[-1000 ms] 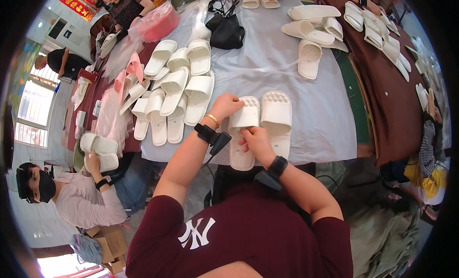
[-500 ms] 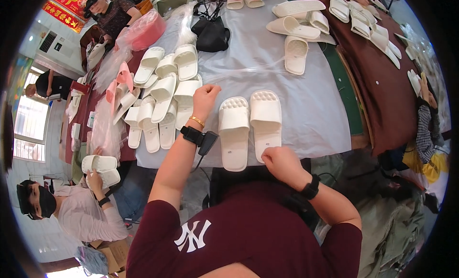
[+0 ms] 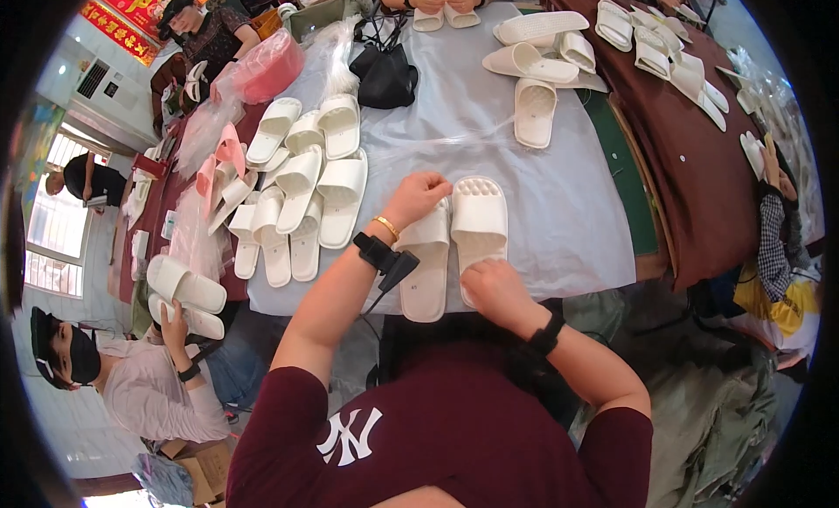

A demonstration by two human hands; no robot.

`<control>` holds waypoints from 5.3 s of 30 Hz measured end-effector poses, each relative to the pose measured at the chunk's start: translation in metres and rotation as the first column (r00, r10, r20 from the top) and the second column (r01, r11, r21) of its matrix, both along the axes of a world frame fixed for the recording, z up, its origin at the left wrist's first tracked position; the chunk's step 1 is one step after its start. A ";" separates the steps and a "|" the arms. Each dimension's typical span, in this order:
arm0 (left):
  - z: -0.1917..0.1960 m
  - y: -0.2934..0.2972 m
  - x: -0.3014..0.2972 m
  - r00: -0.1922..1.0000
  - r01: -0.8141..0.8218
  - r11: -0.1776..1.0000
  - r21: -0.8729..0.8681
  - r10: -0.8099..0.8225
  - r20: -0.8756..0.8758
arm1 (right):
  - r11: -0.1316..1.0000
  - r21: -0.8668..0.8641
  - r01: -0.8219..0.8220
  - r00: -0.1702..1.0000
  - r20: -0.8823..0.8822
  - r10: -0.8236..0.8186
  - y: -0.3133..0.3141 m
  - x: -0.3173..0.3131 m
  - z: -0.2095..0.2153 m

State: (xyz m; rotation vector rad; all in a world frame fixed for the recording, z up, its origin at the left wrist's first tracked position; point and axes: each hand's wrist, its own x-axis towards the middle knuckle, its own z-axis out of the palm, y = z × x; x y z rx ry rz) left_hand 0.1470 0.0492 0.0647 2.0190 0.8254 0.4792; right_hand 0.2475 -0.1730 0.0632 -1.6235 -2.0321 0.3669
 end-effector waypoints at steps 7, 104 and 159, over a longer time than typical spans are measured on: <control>-0.004 0.000 0.017 0.989 0.136 0.990 -0.045 -0.138 -0.059 | 0.963 0.241 0.123 0.991 0.012 -0.130 0.036 0.015 -0.025; -0.020 -0.023 -0.024 0.956 -0.084 0.996 -0.025 0.087 0.281 | 0.929 -0.041 0.369 0.656 -0.696 -0.291 0.112 0.017 -0.027; -0.023 -0.093 -0.056 0.943 -0.026 0.912 0.409 0.158 -0.294 | 0.847 -0.327 0.419 0.402 -0.769 -0.496 0.057 0.083 -0.047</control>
